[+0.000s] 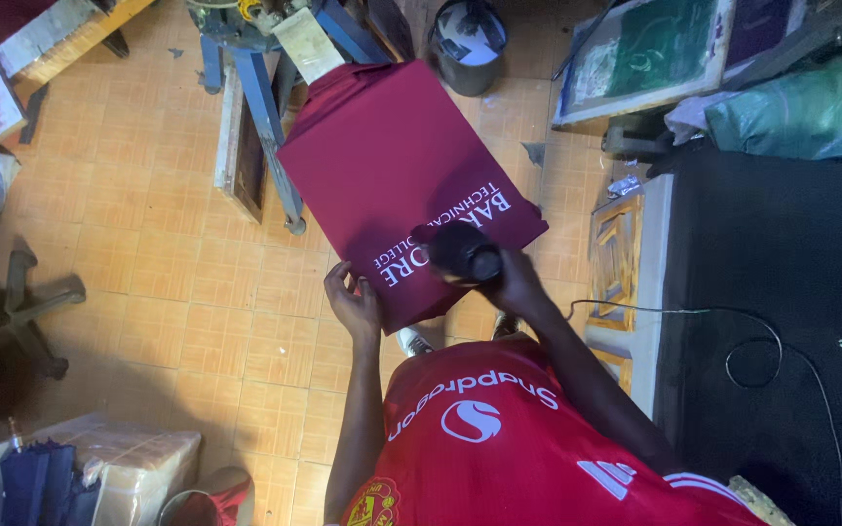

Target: The person uses a heat gun to apply heat to a maroon t-shirt with a white logo on a workbench. The person repeatedly moves the heat gun over the logo area to ensure even heating.

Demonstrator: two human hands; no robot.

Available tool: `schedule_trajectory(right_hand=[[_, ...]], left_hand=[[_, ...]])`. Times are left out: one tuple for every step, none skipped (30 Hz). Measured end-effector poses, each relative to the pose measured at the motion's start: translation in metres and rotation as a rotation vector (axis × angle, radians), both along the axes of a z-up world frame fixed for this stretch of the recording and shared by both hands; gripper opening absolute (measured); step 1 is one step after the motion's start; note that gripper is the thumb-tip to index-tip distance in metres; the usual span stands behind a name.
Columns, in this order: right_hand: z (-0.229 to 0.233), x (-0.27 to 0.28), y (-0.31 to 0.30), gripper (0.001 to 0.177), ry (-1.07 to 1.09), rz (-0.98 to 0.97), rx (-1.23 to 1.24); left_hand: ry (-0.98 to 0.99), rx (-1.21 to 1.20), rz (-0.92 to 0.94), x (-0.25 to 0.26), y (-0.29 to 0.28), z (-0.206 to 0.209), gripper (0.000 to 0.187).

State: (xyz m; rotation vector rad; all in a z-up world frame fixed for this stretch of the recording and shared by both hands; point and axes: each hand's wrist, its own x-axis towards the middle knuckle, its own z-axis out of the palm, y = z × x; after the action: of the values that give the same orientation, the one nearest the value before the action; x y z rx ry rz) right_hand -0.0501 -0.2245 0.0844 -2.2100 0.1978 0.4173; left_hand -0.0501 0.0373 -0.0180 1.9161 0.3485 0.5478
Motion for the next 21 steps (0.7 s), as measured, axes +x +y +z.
schedule_trajectory(right_hand=[[-0.013, -0.001, 0.004, 0.055, 0.001, 0.002, -0.001], [-0.025, -0.002, 0.007, 0.043, -0.168, 0.102, 0.099], [-0.037, -0.002, 0.011, 0.032, -0.339, 0.204, 0.199], [-0.027, 0.000, 0.016, 0.032, -0.341, 0.210, 0.199], [-0.018, 0.000, 0.022, 0.031, -0.329, 0.249, 0.148], [-0.009, -0.001, 0.029, 0.031, -0.318, 0.289, 0.097], [-0.009, 0.000, 0.031, 0.031, -0.316, 0.295, 0.097], [-0.010, 0.000, 0.033, 0.031, -0.325, 0.280, 0.098], [-0.011, -0.001, 0.035, 0.031, -0.335, 0.263, 0.099], [-0.004, -0.001, 0.031, 0.031, -0.334, 0.265, 0.099], [0.002, 0.001, 0.029, 0.030, -0.308, 0.244, 0.088], [0.009, 0.002, 0.025, 0.030, -0.282, 0.223, 0.077], [-0.006, 0.005, 0.019, 0.030, -0.286, 0.220, 0.076], [-0.020, 0.007, 0.012, 0.031, -0.321, 0.172, 0.084], [-0.034, 0.008, 0.006, 0.032, -0.353, 0.122, 0.093], [-0.024, 0.010, -0.001, 0.032, -0.354, 0.117, 0.092], [-0.014, 0.012, -0.007, 0.028, -0.299, 0.065, 0.015], [-0.004, 0.013, -0.013, 0.026, -0.243, 0.014, -0.061], [-0.002, 0.017, -0.022, 0.026, -0.246, 0.012, -0.062], [-0.001, 0.021, -0.030, 0.030, -0.173, -0.050, -0.131], [0.001, 0.026, -0.039, 0.035, -0.101, -0.112, -0.201]], left_hand=[[0.001, -0.001, 0.002, -0.001, 0.001, 0.001, 0.039], [0.007, -0.008, 0.000, -0.002, 0.002, 0.003, 0.039], [0.010, -0.015, 0.000, -0.003, 0.003, 0.004, 0.038], [0.008, -0.017, 0.005, -0.002, 0.004, 0.007, 0.038], [0.020, -0.010, 0.014, -0.004, 0.005, 0.009, 0.038], [0.031, -0.002, 0.023, -0.005, 0.006, 0.011, 0.038], [0.033, -0.004, 0.028, -0.007, 0.007, 0.014, 0.038], [0.048, -0.009, 0.038, -0.009, 0.008, 0.017, 0.038], [0.062, -0.015, 0.044, -0.010, 0.007, 0.019, 0.039], [0.063, -0.016, 0.046, -0.012, 0.008, 0.016, 0.039], [0.065, -0.014, 0.052, -0.011, 0.010, 0.012, 0.037], [0.066, -0.012, 0.058, -0.011, 0.011, 0.008, 0.036], [0.062, -0.013, 0.054, -0.010, 0.012, 0.002, 0.036], [0.077, 0.002, 0.048, -0.009, 0.013, -0.004, 0.036], [0.096, 0.018, 0.040, -0.010, 0.014, -0.010, 0.035], [0.095, 0.018, 0.035, -0.010, 0.012, -0.003, 0.035], [0.095, -0.003, 0.030, -0.011, 0.010, 0.004, 0.035], [0.096, -0.025, 0.025, -0.012, 0.007, 0.011, 0.035], [0.093, -0.025, 0.024, -0.012, 0.008, 0.009, 0.035], [0.103, -0.033, 0.029, -0.012, 0.008, 0.007, 0.034], [0.113, -0.042, 0.034, -0.011, 0.008, 0.005, 0.034]])
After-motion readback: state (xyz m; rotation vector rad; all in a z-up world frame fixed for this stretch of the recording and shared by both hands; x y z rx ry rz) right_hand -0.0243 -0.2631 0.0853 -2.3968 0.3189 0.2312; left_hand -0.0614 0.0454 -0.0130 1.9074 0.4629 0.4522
